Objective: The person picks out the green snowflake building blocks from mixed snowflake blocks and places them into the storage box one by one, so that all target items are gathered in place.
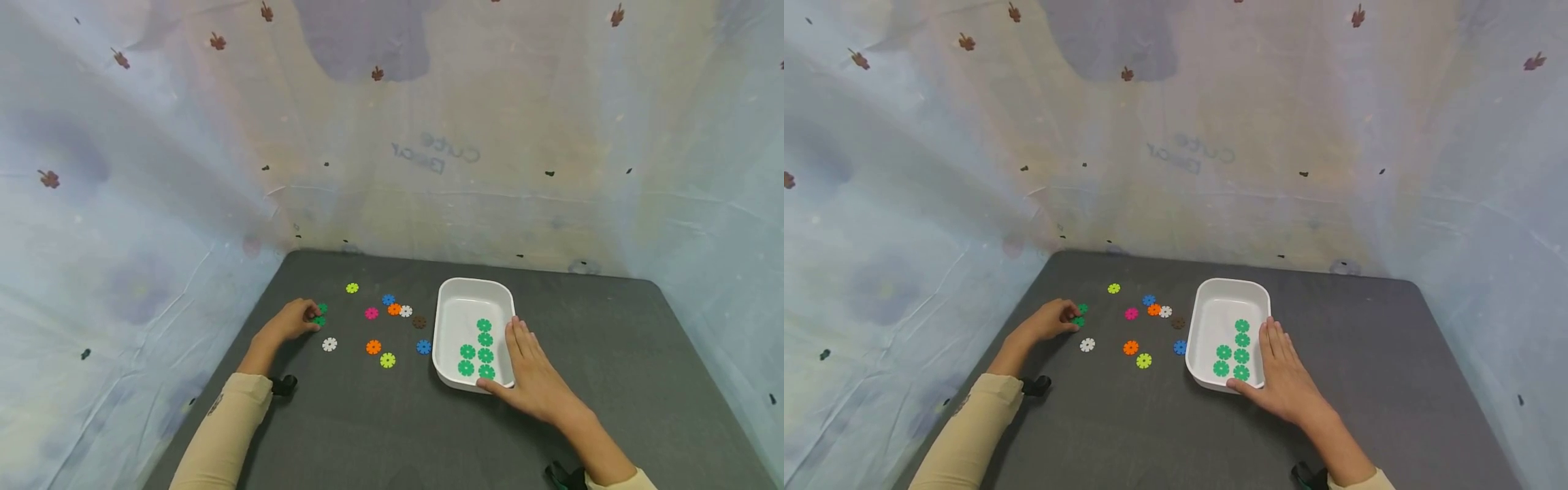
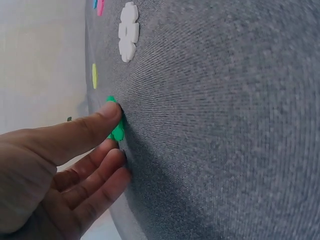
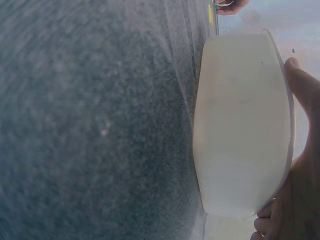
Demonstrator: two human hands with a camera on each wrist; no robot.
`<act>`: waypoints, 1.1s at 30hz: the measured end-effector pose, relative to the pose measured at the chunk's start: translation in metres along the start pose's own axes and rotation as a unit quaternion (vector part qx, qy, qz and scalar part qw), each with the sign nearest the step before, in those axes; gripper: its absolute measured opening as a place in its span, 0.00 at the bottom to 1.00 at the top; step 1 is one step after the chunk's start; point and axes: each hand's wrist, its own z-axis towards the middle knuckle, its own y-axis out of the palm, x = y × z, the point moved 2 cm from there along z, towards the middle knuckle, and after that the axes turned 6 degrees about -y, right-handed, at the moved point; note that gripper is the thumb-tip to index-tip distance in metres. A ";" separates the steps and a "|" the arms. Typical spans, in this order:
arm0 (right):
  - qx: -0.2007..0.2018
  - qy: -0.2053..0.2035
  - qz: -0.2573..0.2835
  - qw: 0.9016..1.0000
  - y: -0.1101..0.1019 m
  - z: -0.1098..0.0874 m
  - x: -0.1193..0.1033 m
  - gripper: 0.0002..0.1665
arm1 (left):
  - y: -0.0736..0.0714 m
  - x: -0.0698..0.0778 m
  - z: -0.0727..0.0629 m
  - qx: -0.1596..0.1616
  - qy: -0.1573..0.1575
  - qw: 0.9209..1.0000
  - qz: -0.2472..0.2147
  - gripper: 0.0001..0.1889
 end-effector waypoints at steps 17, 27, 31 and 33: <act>0.012 -0.007 -0.005 1.000 -0.002 0.001 -0.002 0.76 | 0.005 0.004 -0.001 0.036 -0.005 0.999 -0.028 0.09; 0.002 -0.005 -0.005 1.000 -0.005 0.002 -0.002 0.77 | 0.005 0.028 0.004 0.027 -0.007 0.997 -0.073 0.05; -0.002 -0.001 -0.002 1.000 -0.004 0.002 -0.002 0.77 | 0.004 0.050 0.010 0.025 0.006 0.996 -0.088 0.05; -0.005 0.003 -0.005 1.000 -0.003 0.002 -0.001 0.77 | 0.005 0.062 0.014 0.023 0.019 0.996 -0.089 0.05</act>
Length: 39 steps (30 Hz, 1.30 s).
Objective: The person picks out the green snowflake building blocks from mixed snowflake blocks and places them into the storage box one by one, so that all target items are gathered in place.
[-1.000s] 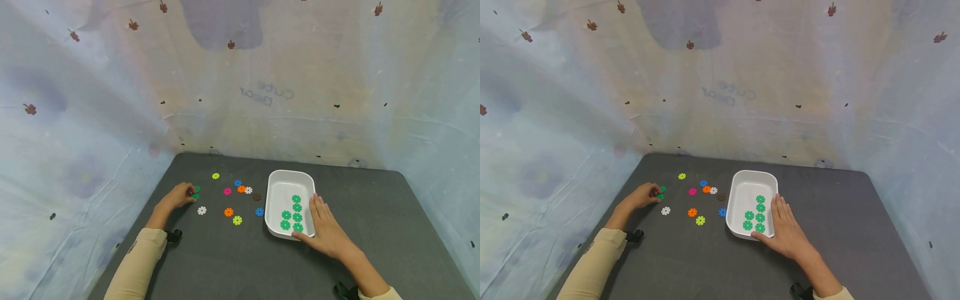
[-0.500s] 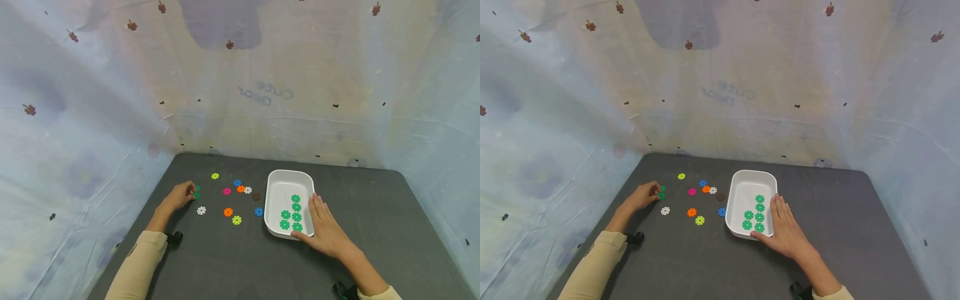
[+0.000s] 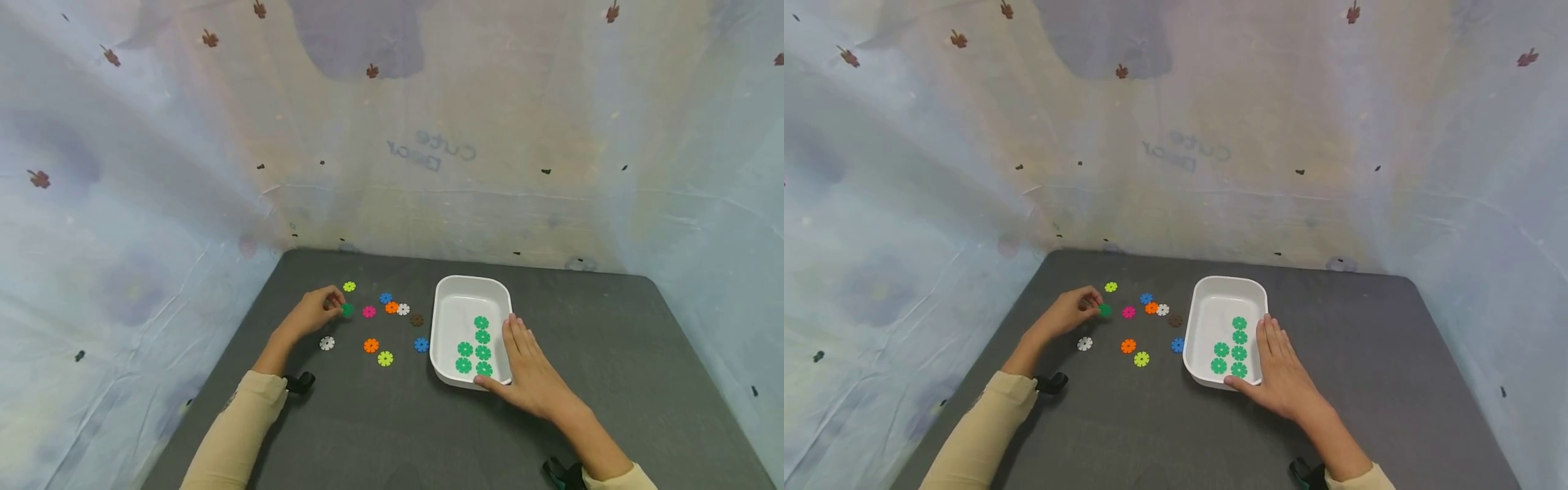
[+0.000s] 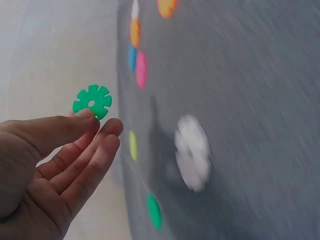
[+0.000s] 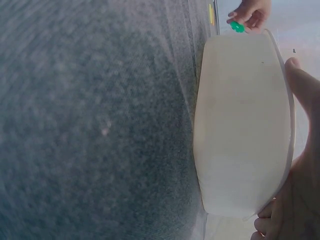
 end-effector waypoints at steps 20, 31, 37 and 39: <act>0.020 -0.009 -0.004 1.000 -0.001 -0.001 -0.002 0.77 | 0.040 0.111 0.043 -0.053 0.102 0.991 -0.061 0.05; -0.004 0.005 -0.006 1.000 0.001 0.000 0.001 0.78 | 0.073 0.154 0.065 -0.108 0.137 0.984 -0.044 0.04; -0.004 0.006 -0.003 1.000 0.002 -0.001 0.002 0.77 | 0.092 0.172 0.074 -0.138 0.167 0.976 -0.020 0.03; -0.004 0.004 -0.002 1.000 0.002 -0.001 0.002 0.77 | 0.099 0.177 0.076 -0.147 0.174 0.974 -0.010 0.03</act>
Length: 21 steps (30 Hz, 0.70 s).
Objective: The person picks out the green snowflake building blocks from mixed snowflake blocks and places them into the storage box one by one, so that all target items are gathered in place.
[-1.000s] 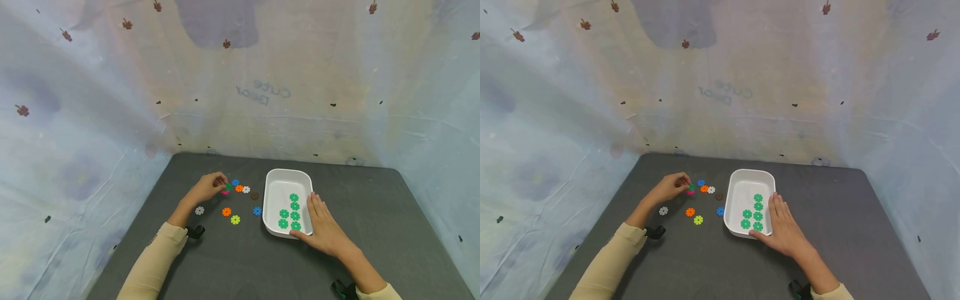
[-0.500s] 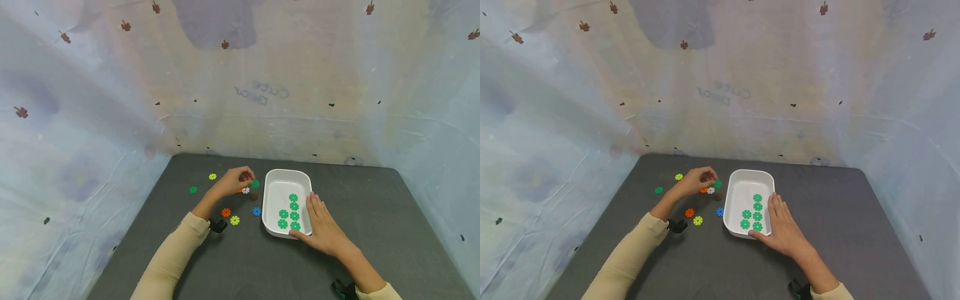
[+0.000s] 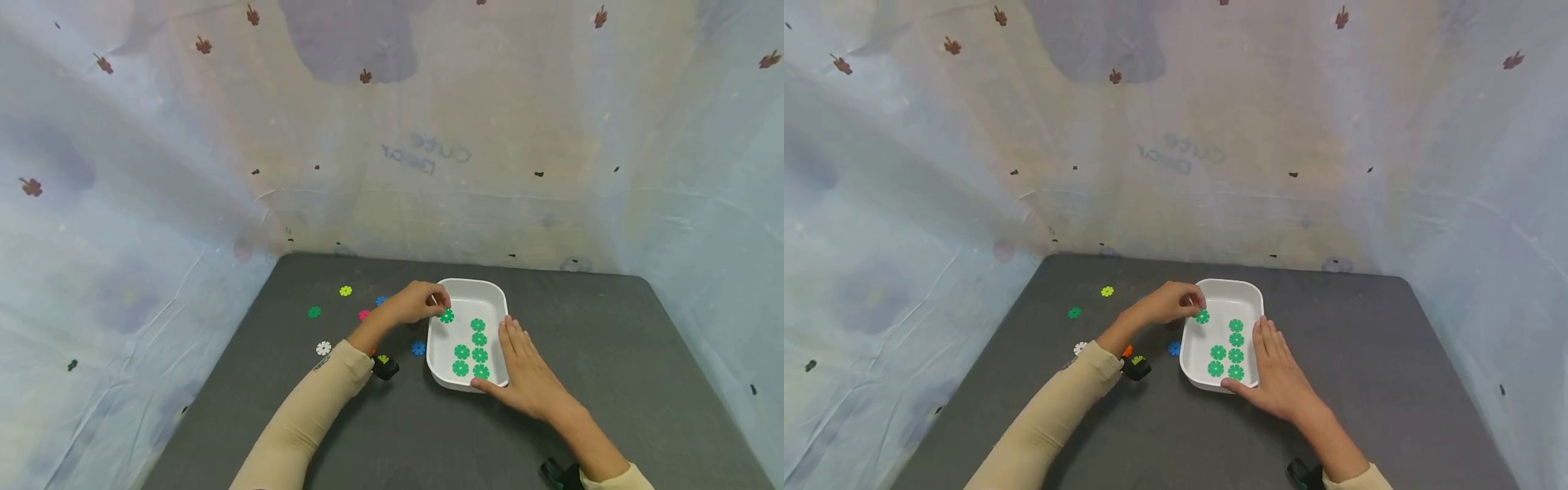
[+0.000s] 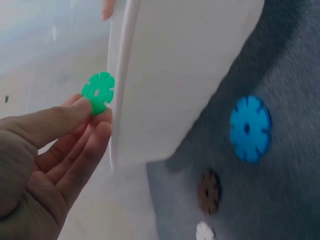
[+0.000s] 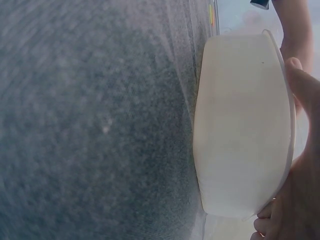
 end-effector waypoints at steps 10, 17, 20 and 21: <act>0.007 -0.006 -0.003 1.000 0.000 -0.002 -0.002 0.77 | 0.029 0.011 0.029 -0.046 -0.005 0.996 0.077 0.03; 0.011 -0.012 -0.002 1.000 -0.002 -0.001 -0.001 0.76 | 0.043 0.014 0.046 -0.087 -0.022 0.985 0.145 0.03; 0.007 -0.010 0.002 1.000 -0.001 -0.001 0.000 0.75 | 0.049 0.014 0.052 -0.094 -0.024 0.982 0.162 0.03; 0.008 -0.011 0.003 1.000 -0.001 -0.001 0.000 0.75 | 0.050 0.015 0.053 -0.095 -0.026 0.982 0.163 0.03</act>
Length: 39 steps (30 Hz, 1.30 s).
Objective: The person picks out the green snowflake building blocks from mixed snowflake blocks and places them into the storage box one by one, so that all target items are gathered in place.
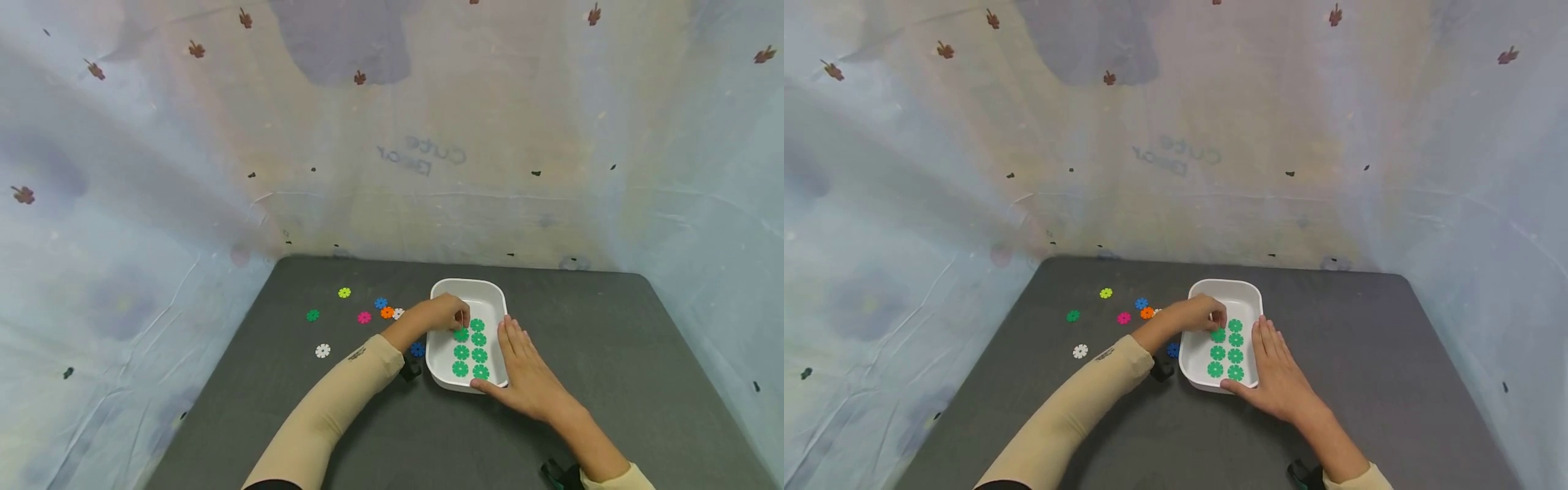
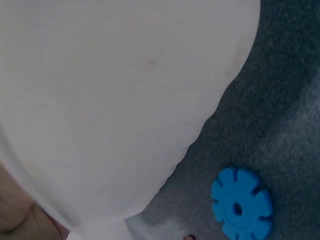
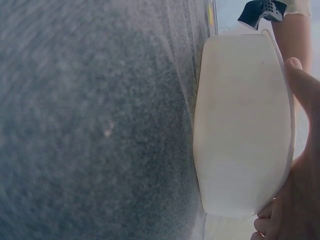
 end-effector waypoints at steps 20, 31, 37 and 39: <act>0.008 -0.007 -0.006 1.000 0.001 0.004 -0.003 0.76 | 0.004 -0.003 -0.005 0.036 -0.003 0.999 0.029 0.01; 0.005 0.000 -0.005 1.000 -0.001 0.003 -0.004 0.77 | -0.024 -0.020 -0.048 0.096 0.031 0.992 -0.072 0.10; 0.014 -0.001 -0.003 1.000 -0.001 0.002 -0.004 0.77 | -0.040 -0.037 -0.085 0.128 0.005 0.987 -0.102 0.13; 0.016 -0.001 -0.003 1.000 -0.001 0.002 -0.004 0.77 | -0.045 -0.046 -0.097 0.140 -0.001 0.984 -0.106 0.12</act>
